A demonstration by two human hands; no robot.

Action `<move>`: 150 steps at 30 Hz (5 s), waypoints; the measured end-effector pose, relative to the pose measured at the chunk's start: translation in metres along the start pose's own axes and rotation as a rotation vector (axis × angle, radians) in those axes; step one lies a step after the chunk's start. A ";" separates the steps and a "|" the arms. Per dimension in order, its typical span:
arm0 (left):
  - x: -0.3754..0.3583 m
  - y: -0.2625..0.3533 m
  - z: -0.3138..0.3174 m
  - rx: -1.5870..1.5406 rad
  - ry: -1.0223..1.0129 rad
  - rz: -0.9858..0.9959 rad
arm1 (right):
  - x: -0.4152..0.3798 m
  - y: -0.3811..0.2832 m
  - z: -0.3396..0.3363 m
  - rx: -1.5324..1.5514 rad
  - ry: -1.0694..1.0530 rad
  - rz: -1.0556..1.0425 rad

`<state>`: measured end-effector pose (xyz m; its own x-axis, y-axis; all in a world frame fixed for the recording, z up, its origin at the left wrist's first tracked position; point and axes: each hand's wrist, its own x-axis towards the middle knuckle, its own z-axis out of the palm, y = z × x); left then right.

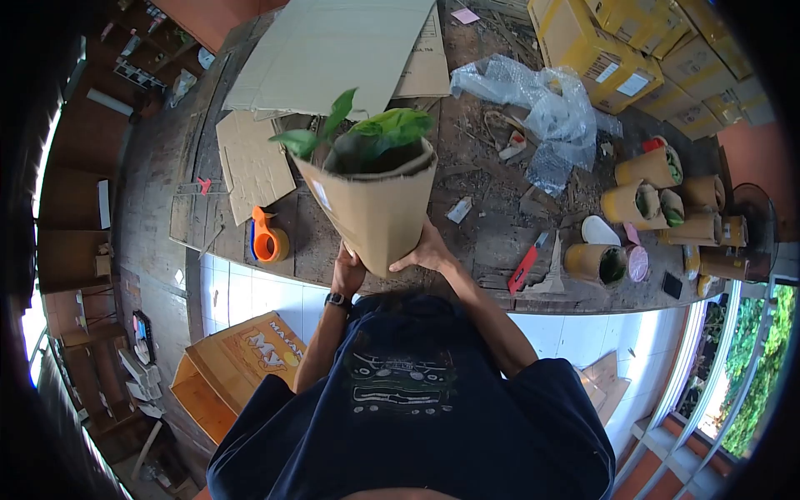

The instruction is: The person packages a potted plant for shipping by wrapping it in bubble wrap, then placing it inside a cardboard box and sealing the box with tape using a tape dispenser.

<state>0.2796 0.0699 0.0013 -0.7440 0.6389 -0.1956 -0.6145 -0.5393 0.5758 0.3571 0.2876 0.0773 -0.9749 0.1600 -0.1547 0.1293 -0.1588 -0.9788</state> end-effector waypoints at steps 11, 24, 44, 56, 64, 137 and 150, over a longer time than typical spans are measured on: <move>0.057 0.019 -0.054 0.542 -0.222 -0.438 | -0.051 0.091 -0.016 -0.104 0.025 0.015; 0.077 0.022 -0.020 0.657 -0.227 -0.435 | -0.018 0.088 -0.002 -0.143 0.244 -0.054; 0.113 0.076 0.002 0.684 -0.476 -0.613 | -0.058 0.097 0.008 -0.193 0.436 0.002; 0.174 0.058 0.104 0.908 -0.853 -1.028 | -0.029 0.104 0.032 -0.301 0.520 -0.013; 0.200 0.024 0.056 1.228 -1.322 -0.542 | -0.021 0.113 0.036 -0.133 0.581 -0.079; -0.001 0.138 0.257 2.185 -0.123 0.776 | -0.030 0.166 0.020 -0.211 0.251 -0.400; -0.028 0.137 0.236 2.089 -0.444 0.883 | -0.020 0.139 0.036 0.558 0.182 -0.055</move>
<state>0.2782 0.1072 0.2734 -0.3217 0.8430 0.4312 0.9456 0.2629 0.1916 0.3879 0.2272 -0.0511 -0.9243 0.3392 -0.1749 -0.0833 -0.6265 -0.7750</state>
